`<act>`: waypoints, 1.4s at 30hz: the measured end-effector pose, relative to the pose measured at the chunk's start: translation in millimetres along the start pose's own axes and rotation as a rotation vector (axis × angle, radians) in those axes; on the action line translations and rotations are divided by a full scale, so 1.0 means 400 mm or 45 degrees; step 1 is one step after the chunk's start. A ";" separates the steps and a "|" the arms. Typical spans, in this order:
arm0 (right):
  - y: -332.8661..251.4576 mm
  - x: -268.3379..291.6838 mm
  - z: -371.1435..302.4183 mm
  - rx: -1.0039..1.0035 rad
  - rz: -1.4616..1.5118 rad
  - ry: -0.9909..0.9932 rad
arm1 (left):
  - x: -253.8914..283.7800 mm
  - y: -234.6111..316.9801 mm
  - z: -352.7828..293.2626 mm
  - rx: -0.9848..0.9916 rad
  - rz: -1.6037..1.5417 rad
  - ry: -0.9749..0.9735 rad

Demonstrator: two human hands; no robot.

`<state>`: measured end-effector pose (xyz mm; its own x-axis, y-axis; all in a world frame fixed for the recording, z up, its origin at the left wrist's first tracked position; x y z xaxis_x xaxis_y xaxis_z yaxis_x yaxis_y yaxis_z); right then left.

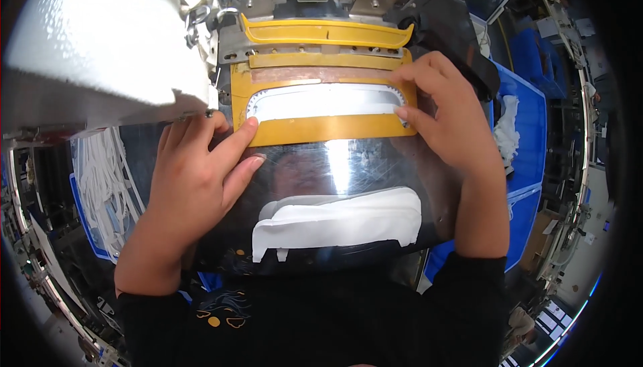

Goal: Operating an automated industrial sewing machine to assemble leather or fabric components.

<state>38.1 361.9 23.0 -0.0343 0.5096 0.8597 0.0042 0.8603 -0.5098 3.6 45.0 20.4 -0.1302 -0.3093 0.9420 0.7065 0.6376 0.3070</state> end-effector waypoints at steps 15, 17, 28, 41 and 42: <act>-0.125 -0.038 -0.001 0.653 -0.493 -0.046 | 0.007 -0.010 0.007 -0.042 -0.053 0.017; -0.127 -0.039 0.002 0.659 -0.495 -0.056 | 0.005 -0.011 0.006 -0.046 -0.043 0.026; -0.124 -0.069 0.013 0.726 -0.454 -0.048 | 0.006 -0.007 0.007 -0.070 -0.040 0.053; -0.096 -0.067 -0.021 0.706 -0.464 0.150 | -0.012 0.065 -0.037 -0.220 -0.690 -0.292; -0.097 -0.070 -0.024 0.716 -0.445 0.149 | -0.013 0.063 -0.039 -0.228 -0.669 -0.269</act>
Point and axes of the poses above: each hand's wrist, its own z-axis towards the middle knuckle, its own x-axis out of the back of the hand, y = z × x, the point moved 4 cm from there along z, towards the middle knuckle, and after that the axes turned 2 degrees about -z, right-handed, at the moved point
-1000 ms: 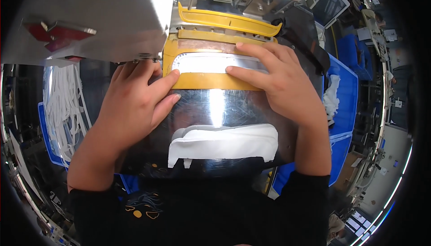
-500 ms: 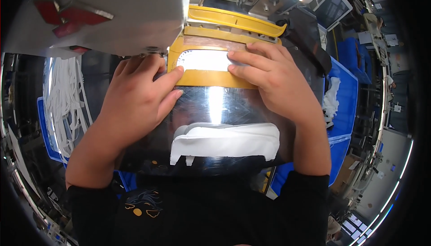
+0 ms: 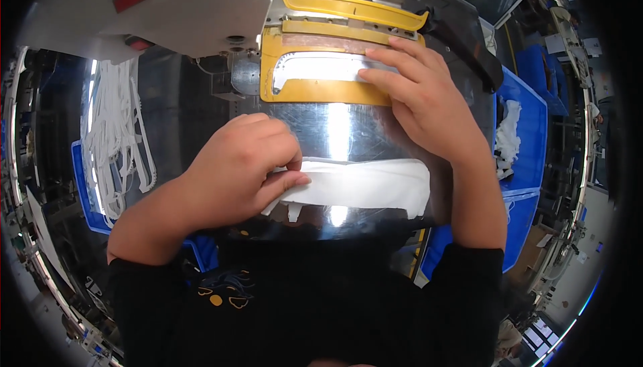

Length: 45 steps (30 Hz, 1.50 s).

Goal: Operating an automated industrial sewing machine to assemble leather or fabric components.

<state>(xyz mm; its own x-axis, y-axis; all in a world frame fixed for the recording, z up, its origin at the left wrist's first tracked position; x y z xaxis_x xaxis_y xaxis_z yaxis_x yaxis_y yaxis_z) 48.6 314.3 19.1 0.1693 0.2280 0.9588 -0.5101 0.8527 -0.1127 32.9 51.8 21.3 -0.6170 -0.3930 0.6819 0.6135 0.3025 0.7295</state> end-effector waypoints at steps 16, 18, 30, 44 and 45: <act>-0.141 0.053 -0.004 0.044 1.229 -0.469 | 0.023 0.030 -0.001 -0.240 -0.275 0.168; -0.129 0.089 0.003 0.061 1.275 -0.498 | 0.046 0.037 -0.015 -0.190 -0.489 0.090; 0.080 0.071 -0.058 -0.799 1.415 -0.267 | 0.064 -0.055 -0.003 0.392 -0.794 0.509; 0.145 -0.024 -0.047 -1.070 0.930 -0.144 | 0.039 -0.099 0.052 0.199 0.221 0.454; 0.145 -0.025 -0.046 -1.090 0.874 -0.172 | 0.037 -0.102 0.052 0.198 0.270 0.448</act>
Point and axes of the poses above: each hand's wrist, its own z-axis towards the middle knuckle, its own x-axis out of the back of the hand, y = z × x, the point moved 4 cm from there along z, towards the middle knuckle, and after that the axes turned 2 degrees about -z, right-handed, at the moved point
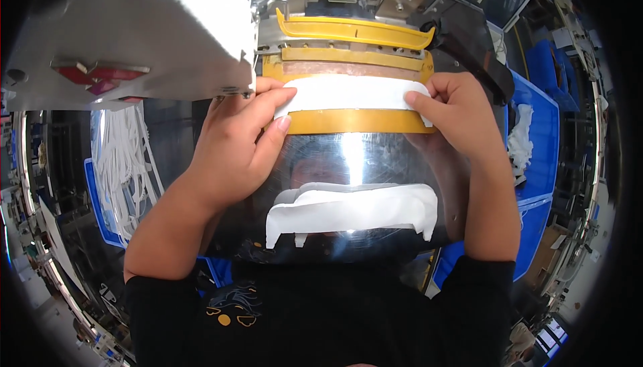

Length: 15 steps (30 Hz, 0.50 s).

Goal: Operating an automated industrial sewing machine to assemble leather or fabric components.

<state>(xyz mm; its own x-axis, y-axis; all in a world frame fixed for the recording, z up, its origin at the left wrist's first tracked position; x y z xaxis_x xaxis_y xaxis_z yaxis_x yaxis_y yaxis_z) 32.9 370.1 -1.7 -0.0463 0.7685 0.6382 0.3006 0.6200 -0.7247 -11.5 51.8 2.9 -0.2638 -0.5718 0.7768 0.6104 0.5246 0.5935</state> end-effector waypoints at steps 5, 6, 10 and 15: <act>-0.013 0.004 -0.006 -0.012 -0.084 0.032 | 0.003 0.005 -0.013 -0.015 0.188 -0.045; -0.015 0.007 -0.008 -0.022 -0.089 0.038 | 0.005 0.005 -0.015 -0.009 0.225 -0.045; -0.022 0.005 -0.010 -0.047 -0.122 0.041 | 0.017 0.014 -0.026 -0.027 0.361 -0.063; -0.012 0.005 -0.008 0.048 -0.258 0.105 | 0.012 0.019 -0.023 -0.085 0.418 -0.107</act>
Point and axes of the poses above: each hand's wrist, its own z-axis towards the middle knuckle, its own x-axis out of the back of the hand, y = z × x, the point moved 4 cm from there along z, towards the middle knuckle, and after that the axes turned 2 degrees about -z, right-handed, at the moved point
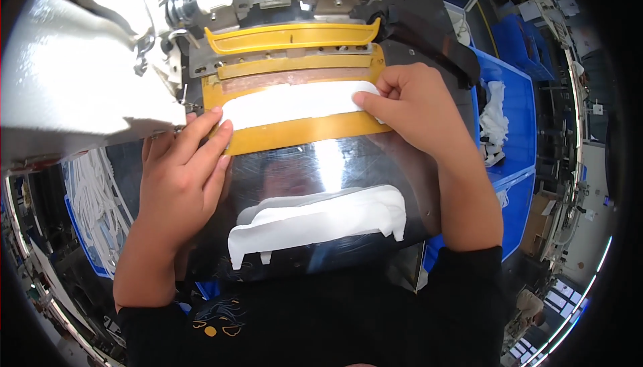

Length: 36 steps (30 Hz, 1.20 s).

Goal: Operating an automated industrial sewing machine to assemble leather or fabric components.

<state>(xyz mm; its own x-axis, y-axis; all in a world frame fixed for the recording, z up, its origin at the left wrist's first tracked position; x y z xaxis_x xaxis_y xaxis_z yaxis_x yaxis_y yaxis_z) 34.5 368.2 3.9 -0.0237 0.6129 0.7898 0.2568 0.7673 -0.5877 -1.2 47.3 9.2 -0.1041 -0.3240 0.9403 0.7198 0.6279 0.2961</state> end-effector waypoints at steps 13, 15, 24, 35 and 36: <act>-0.017 0.065 -0.010 -0.040 -0.154 -0.205 | 0.021 0.001 -0.002 -0.134 0.162 -0.130; -0.037 0.060 -0.028 0.437 -0.054 -0.084 | 0.022 0.003 0.003 -0.157 0.103 -0.123; -0.030 0.047 -0.044 0.726 -0.242 -0.126 | 0.016 -0.004 0.015 -0.163 0.068 -0.202; -0.010 0.092 0.001 0.716 -0.092 0.074 | 0.038 0.001 -0.009 -0.196 0.090 -0.075; 0.012 0.119 0.018 0.692 0.053 0.320 | 0.042 0.003 -0.012 -0.205 0.071 -0.022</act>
<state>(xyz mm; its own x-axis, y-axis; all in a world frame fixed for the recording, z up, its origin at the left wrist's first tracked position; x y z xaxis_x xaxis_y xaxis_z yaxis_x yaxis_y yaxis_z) 27.7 402.4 37.2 0.2220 0.6322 0.7423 -0.2801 0.7706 -0.5725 1.0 39.2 24.6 -0.0715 -0.2786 0.9577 0.8253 0.5227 0.2137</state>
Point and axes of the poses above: each hand's wrist, its own z-axis towards the middle knuckle, its own x-axis out of the back of the hand, y = z × x, the point moved 4 cm from there along z, towards the middle knuckle, and after that the axes turned 2 degrees about -z, right-handed, at the moved point
